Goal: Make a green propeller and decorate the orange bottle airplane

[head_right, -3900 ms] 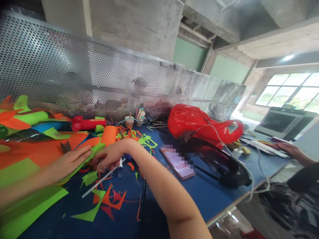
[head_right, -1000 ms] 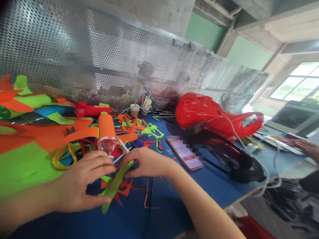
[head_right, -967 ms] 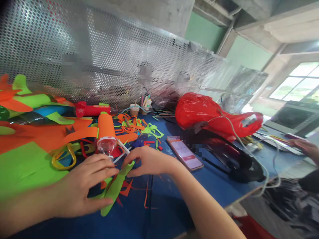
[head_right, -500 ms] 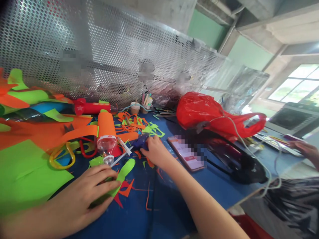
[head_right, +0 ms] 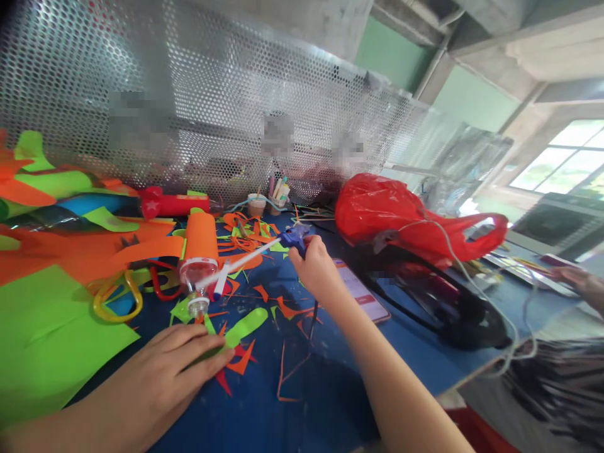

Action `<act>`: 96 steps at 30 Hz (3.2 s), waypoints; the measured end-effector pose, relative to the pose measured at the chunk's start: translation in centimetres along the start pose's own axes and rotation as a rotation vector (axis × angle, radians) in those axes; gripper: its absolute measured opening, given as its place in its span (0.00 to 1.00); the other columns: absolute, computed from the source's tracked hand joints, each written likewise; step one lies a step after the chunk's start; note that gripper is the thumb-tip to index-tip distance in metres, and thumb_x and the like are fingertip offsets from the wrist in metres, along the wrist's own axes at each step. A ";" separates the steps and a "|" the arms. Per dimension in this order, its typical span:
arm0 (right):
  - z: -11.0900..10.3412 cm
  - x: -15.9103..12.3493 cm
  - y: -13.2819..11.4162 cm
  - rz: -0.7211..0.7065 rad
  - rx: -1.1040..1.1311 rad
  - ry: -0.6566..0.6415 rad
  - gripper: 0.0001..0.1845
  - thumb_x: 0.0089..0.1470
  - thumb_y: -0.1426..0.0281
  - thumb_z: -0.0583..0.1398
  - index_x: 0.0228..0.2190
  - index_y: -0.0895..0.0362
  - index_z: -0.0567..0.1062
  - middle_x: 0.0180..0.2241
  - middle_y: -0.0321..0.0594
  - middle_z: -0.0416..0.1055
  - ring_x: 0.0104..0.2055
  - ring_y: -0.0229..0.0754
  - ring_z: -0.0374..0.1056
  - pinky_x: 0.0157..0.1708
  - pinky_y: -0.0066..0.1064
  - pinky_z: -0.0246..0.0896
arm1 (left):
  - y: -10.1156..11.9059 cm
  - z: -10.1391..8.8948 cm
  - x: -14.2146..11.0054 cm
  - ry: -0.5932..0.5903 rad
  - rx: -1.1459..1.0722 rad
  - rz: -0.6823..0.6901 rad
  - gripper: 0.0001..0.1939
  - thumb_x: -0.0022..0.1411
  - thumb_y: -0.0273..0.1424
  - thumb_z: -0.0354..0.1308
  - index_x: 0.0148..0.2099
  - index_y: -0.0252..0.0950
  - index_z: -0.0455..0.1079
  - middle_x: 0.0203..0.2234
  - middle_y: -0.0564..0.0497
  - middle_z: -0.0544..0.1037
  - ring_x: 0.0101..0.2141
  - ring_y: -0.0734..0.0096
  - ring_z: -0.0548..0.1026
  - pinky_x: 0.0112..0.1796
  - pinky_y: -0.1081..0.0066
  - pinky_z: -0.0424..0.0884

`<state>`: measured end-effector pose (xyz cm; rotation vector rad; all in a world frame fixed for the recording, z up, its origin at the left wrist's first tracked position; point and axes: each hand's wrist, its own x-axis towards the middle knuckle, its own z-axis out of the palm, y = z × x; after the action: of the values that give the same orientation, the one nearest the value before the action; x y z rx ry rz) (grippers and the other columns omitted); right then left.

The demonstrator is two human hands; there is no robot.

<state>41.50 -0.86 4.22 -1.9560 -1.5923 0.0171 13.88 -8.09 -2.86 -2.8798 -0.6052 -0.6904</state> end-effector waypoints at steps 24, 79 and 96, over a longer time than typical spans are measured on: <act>-5.6 -3.7 -3.6 0.004 0.381 -1.116 0.28 0.50 0.45 0.58 0.27 0.60 0.72 0.20 0.31 0.63 0.18 0.29 0.57 0.18 0.23 0.55 | -0.8 -0.1 0.8 -0.034 0.222 0.079 0.18 0.60 0.18 0.46 0.47 0.30 0.74 0.41 0.47 0.81 0.43 0.65 0.76 0.51 0.68 0.68; -6.1 -5.4 -4.3 -0.025 0.167 -1.080 0.25 0.51 0.46 0.58 0.25 0.55 0.63 0.22 0.35 0.72 0.28 0.43 0.75 0.22 0.25 0.60 | -0.4 -1.0 1.4 0.058 0.172 0.044 0.20 0.62 0.16 0.43 0.38 0.30 0.77 0.36 0.44 0.81 0.38 0.64 0.77 0.44 0.68 0.74; -5.9 -4.2 -3.4 0.075 0.404 -0.973 0.28 0.48 0.44 0.59 0.23 0.57 0.66 0.21 0.31 0.65 0.21 0.36 0.70 0.25 0.26 0.63 | -0.8 -1.6 1.5 0.163 0.076 -0.001 0.13 0.64 0.22 0.44 0.45 0.28 0.69 0.34 0.43 0.79 0.36 0.60 0.77 0.38 0.63 0.77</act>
<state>39.59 -6.86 9.06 -1.7406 -1.8429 1.3835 14.11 -7.22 -0.76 -2.7201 -0.5979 -0.8717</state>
